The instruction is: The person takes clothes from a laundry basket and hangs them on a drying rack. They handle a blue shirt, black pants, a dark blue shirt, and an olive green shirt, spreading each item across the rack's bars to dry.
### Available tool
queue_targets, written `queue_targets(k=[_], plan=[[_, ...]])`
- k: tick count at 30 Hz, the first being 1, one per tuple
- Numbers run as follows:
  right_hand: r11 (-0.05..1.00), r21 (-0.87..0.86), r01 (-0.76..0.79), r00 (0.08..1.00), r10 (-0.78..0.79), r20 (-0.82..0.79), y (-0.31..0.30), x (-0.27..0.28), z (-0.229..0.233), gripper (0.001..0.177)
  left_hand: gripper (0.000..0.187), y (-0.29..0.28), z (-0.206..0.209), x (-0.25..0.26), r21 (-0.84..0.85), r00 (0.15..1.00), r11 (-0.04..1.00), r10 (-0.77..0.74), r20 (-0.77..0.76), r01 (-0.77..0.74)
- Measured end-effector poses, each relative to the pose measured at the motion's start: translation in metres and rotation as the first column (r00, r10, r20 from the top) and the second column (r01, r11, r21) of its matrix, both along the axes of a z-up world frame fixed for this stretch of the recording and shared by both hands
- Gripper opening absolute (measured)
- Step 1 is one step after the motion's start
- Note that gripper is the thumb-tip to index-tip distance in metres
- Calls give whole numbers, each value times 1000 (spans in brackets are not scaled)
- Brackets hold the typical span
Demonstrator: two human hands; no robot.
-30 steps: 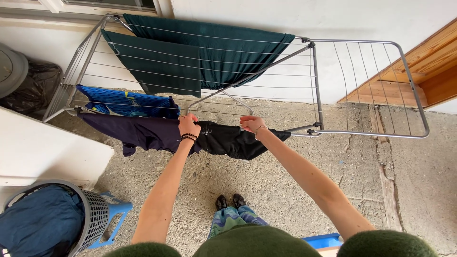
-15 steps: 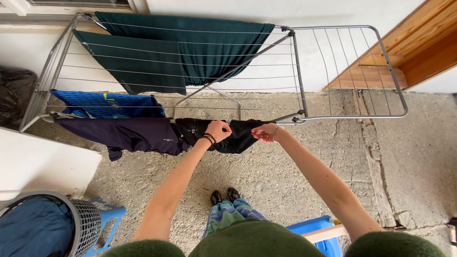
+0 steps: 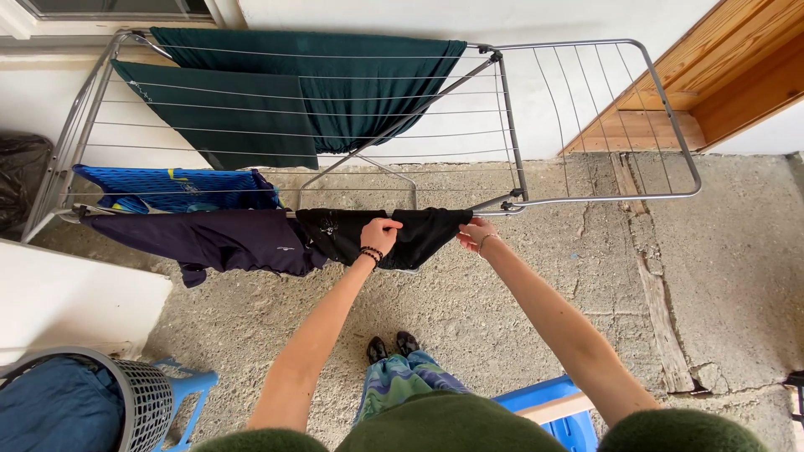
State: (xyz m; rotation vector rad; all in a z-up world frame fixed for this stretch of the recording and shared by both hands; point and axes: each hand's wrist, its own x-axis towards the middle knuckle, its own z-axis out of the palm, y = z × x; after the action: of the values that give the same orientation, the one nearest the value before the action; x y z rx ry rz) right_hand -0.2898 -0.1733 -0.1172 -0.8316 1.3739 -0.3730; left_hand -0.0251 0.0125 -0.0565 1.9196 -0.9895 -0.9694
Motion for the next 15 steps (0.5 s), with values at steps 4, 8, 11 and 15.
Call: queue_targets(k=[4,8,11,15], plan=[[999,31,-38,999,38,3,1,3,22,48,22,-17,9,14,3,997,1000,7,75,-7],[998,45,-49,999,48,26,-1,3,46,42,17,-14,54,19,-86,996,994,69,-51,-73],[1000,-6,-29,999,29,33,-2,-1,75,41,16,-24,53,25,-71,990,991,110,-84,-116],[988,-152,6,999,0,39,-1,0,129,45,14,-37,67,31,-40,982,984,172,-79,-176]])
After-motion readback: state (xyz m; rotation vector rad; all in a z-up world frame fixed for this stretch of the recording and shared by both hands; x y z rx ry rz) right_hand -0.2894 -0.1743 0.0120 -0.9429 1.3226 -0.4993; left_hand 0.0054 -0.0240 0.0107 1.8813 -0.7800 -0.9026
